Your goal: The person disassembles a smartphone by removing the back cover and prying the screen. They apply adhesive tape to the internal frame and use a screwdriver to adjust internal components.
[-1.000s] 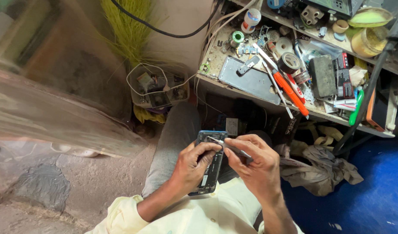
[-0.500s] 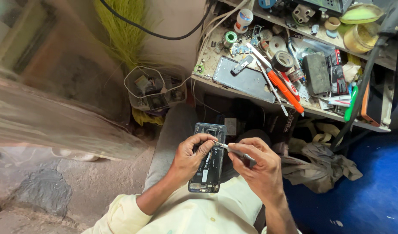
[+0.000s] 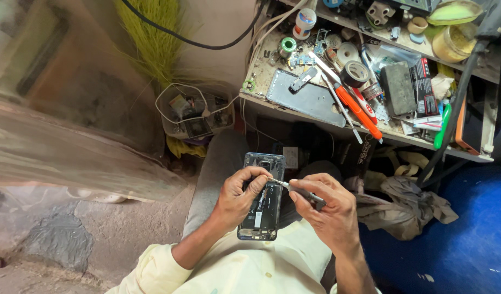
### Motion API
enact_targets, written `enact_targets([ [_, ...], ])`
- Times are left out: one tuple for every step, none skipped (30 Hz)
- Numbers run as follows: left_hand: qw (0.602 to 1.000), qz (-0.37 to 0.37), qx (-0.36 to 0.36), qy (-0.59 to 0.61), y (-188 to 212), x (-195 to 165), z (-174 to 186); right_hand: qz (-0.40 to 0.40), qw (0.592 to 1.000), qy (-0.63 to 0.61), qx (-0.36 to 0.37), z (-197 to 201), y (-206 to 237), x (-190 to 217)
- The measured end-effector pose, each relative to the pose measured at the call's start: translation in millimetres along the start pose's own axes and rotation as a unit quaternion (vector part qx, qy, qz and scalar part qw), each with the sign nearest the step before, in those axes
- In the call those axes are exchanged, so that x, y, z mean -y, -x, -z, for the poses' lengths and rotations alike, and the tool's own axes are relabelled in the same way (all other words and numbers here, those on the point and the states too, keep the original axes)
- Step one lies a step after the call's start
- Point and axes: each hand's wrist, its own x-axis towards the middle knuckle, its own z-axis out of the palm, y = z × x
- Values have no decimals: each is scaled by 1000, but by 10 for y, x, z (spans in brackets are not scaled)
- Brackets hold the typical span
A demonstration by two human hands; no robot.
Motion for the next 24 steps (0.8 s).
enact_targets([
  [1000, -3, -1, -9, 8, -10, 1, -3, 1000, 1, 1, -2, 2, -3],
  [1000, -12, -2, -28, 12, -23, 6, -6, 1000, 2, 3, -5, 3, -6],
  [999, -20, -3, -46, 14, -37, 12, -8, 1000, 8, 3, -6, 4, -9],
  [998, -28, -4, -64, 16, -50, 16, -9, 1000, 15, 3, -5, 5, -12],
  [997, -27, -6, -72, 20, -62, 17, -10, 1000, 21, 3, -5, 4, -16],
  [996, -26, -8, -80, 24, -74, 16, -5, 1000, 23, 5, -2, 3, -20],
  [996, -25, -10, -89, 25, -82, 15, 0, 1000, 24, 8, -1, 2, -25],
  [995, -27, -11, -94, 21, -92, 12, 5, 1000, 26, 10, 1, 0, -29],
  [995, -29, -12, -98, 25, -94, 11, 10, 1000, 20, 13, 1, 3, -33],
  [994, -31, -12, -103, 28, -99, 10, 15, 1000, 13, 15, -2, 4, -35],
  [994, -31, -13, -104, 32, -101, 10, 20, 1000, 6, 18, -3, 8, -36],
  [994, -31, -13, -105, 34, -102, 12, 30, 999, 5, 22, 0, 13, -37],
  [994, -30, -14, -106, 38, -102, 14, 40, 999, 3, 26, 0, 19, -36],
  [994, -30, -14, -106, 41, -101, 17, 50, 998, 2, 30, 0, 22, -34],
  [994, -31, -14, -106, 44, -100, 18, 33, 999, 3, 27, -5, 24, -32],
  [994, -31, -14, -105, 45, -99, 18, 16, 1000, 4, 24, -15, 25, -29],
  [994, -30, -14, -107, 46, -98, 17, -2, 1000, 6, 21, -20, 24, -25],
  [994, -30, -15, -109, 46, -97, 18, -1, 1000, 15, 17, -22, 21, -19],
  [993, -30, -15, -111, 43, -98, 15, -1, 1000, 25, 13, -22, 16, -11],
  [994, -27, -17, -107, 41, -100, 11, 0, 999, 35, 9, -20, 12, 0],
  [994, -24, -19, -103, 40, -103, 6, -3, 999, 32, 6, -18, 7, 15],
  [995, -21, -21, -98, 41, -108, 1, -7, 1000, 29, 3, -17, 4, 31],
  [992, -33, -24, -117, 41, -119, 6, -9, 1000, 26, -1, -18, -6, 51],
  [989, -44, -27, -136, 54, -131, 7, 3, 999, 34, -8, -14, -9, 73],
])
